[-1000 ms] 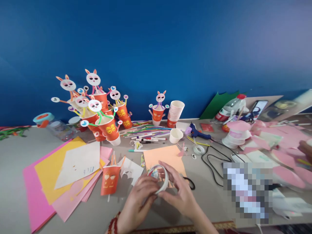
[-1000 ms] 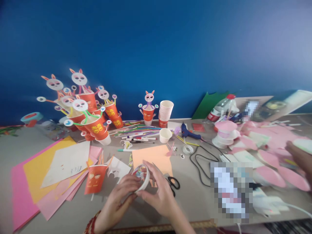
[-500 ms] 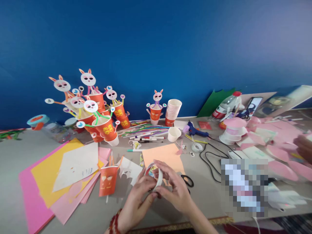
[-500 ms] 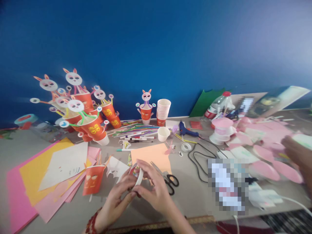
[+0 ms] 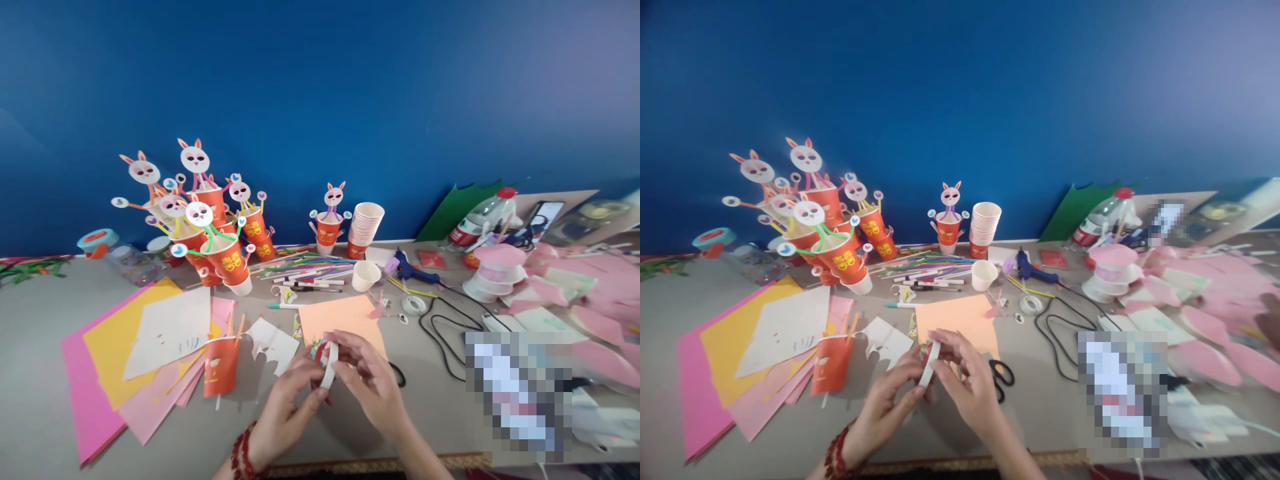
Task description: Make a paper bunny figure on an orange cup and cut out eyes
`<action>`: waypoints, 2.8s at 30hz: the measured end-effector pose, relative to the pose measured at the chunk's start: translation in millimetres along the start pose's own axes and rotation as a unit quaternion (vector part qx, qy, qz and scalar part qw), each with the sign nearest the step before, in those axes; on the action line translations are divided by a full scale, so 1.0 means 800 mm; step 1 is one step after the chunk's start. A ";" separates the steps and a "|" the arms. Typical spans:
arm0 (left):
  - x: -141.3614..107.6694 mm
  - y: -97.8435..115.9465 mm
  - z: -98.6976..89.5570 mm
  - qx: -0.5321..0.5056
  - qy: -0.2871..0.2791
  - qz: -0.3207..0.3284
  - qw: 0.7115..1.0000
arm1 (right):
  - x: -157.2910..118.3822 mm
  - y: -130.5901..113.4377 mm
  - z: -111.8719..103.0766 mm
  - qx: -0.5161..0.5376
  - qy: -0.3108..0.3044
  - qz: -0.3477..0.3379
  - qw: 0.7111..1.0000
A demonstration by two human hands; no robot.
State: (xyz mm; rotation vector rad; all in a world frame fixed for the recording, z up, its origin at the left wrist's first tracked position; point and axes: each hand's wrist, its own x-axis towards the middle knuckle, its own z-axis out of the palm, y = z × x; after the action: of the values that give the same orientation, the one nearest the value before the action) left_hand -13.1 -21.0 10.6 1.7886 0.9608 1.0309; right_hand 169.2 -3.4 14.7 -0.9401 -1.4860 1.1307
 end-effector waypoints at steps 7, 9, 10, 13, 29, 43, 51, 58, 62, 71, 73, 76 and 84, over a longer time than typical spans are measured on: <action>0.002 0.006 -0.003 0.014 0.017 0.025 0.999 | 0.003 -0.006 -0.002 -0.086 0.005 -0.061 0.994; 0.001 0.007 -0.003 0.018 0.028 0.026 0.999 | 0.003 -0.005 -0.003 -0.121 0.000 -0.105 0.987; -0.001 0.007 -0.003 0.020 0.035 0.028 0.999 | 0.003 -0.005 -0.004 -0.136 -0.004 -0.123 0.983; -0.004 0.006 -0.006 0.024 0.056 0.029 0.998 | 0.004 -0.007 -0.008 -0.190 -0.027 -0.150 0.970; -0.001 0.004 -0.014 0.155 0.244 0.069 0.955 | -0.005 0.000 0.014 0.051 -0.010 0.122 0.991; -0.007 0.008 -0.005 0.038 0.184 0.020 0.982 | -0.007 -0.014 0.022 -0.185 -0.046 -0.096 0.977; -0.027 -0.007 -0.038 0.018 0.276 -0.030 0.961 | -0.014 0.005 -0.035 -0.213 0.041 -0.039 0.975; -0.022 -0.008 -0.017 0.114 0.170 -0.045 0.978 | -0.005 -0.006 -0.010 -0.227 -0.023 -0.050 0.972; -0.022 -0.015 -0.024 0.098 0.205 -0.053 0.972 | 0.001 0.015 0.005 -0.366 -0.029 -0.091 0.926; -0.032 -0.020 -0.022 0.124 0.210 -0.042 0.969 | 0.006 0.056 0.028 -0.498 -0.014 -0.053 0.865; -0.033 -0.023 -0.022 0.126 0.208 -0.033 0.969 | 0.009 0.056 0.033 -0.508 0.000 -0.043 0.860; -0.036 -0.029 -0.025 0.129 0.207 -0.027 0.969 | 0.014 0.058 0.037 -0.530 0.016 -0.040 0.847; -0.035 -0.027 -0.035 0.112 0.188 -0.052 0.974 | 0.021 0.056 0.042 -0.556 0.010 -0.017 0.831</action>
State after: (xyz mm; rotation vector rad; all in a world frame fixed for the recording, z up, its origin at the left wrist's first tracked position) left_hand -53.1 -30.6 -8.0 1.7298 1.4370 1.2612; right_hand 133.6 18.4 -26.3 -1.6550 -2.1433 0.0946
